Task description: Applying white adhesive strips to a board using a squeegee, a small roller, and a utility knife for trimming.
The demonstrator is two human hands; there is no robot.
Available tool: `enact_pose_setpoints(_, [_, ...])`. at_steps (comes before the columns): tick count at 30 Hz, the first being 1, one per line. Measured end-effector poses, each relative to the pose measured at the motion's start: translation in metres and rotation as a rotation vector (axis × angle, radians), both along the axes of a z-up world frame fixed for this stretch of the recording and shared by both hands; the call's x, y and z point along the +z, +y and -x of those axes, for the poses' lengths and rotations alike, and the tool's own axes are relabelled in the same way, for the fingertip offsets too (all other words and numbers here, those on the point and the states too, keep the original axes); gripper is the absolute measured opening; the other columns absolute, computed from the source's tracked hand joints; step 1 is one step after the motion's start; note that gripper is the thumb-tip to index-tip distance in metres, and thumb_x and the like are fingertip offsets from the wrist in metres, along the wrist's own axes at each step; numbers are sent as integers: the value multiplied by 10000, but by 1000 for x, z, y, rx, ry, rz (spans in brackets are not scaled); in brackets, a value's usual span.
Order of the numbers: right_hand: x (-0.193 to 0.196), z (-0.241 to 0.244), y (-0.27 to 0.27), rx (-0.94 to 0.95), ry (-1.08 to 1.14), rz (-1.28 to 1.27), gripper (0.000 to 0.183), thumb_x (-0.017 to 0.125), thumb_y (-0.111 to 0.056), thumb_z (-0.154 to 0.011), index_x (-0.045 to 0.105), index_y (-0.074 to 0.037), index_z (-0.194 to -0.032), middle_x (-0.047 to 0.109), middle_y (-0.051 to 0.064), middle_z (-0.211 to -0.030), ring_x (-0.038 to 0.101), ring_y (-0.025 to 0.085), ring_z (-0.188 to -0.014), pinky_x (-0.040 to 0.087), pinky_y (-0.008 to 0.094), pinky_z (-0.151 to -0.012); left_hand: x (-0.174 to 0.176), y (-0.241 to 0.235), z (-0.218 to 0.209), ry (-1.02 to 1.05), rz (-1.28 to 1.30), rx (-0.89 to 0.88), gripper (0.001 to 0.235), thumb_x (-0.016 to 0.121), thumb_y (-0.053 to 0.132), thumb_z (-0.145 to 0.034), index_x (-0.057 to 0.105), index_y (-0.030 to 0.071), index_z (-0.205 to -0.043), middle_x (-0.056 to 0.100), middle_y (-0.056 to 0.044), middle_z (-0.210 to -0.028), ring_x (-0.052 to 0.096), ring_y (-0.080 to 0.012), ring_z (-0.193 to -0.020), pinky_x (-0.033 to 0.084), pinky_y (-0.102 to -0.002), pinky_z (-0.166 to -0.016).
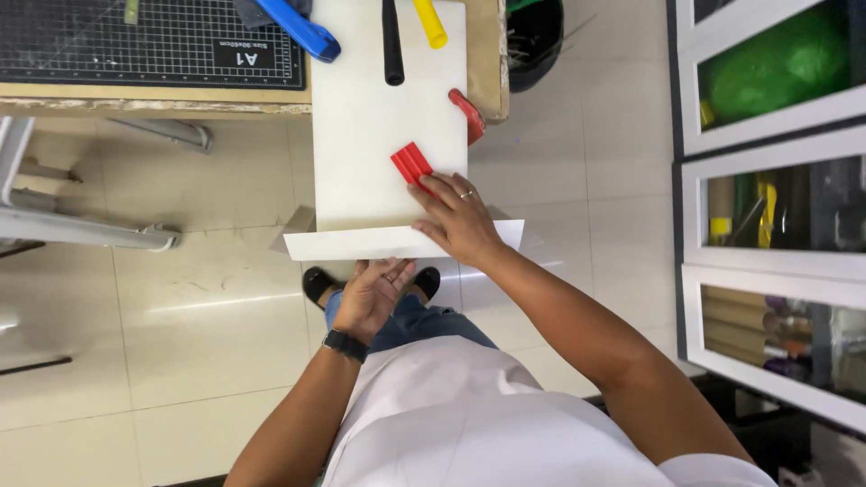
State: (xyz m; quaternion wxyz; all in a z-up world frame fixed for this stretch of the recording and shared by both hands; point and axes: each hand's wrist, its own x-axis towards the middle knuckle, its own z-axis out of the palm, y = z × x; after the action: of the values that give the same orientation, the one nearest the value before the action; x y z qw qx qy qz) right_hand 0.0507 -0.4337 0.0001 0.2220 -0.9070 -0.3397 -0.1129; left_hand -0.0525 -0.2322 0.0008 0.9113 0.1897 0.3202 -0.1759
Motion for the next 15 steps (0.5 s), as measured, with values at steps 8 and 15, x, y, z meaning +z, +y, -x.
enact_pose_setpoints(8, [13, -87, -1, 22, -142, -76, 392, 673, -400, -1014, 699, -185, -1341, 654, 71, -1316, 596, 319, -1262, 450, 528, -1076, 67, -19, -32, 223, -156, -28, 964, 824, 201, -873, 153, 40, -1547, 285, -260, -1458, 455, -422, -1332, 443, -538, -1162])
enact_pose_setpoints(15, [76, -228, 30, -449, 166, 54, 689, 690, -325, -1033, 302, -151, -1576, 539, 198, -1338, 609, 415, -1143, 513, 518, -893, 77, -24, -59, 412, -276, -22, 499, 827, 234, -771, 642, 179, -1231, 723, -54, -1129, 698, -282, -947, 601, -436, -640])
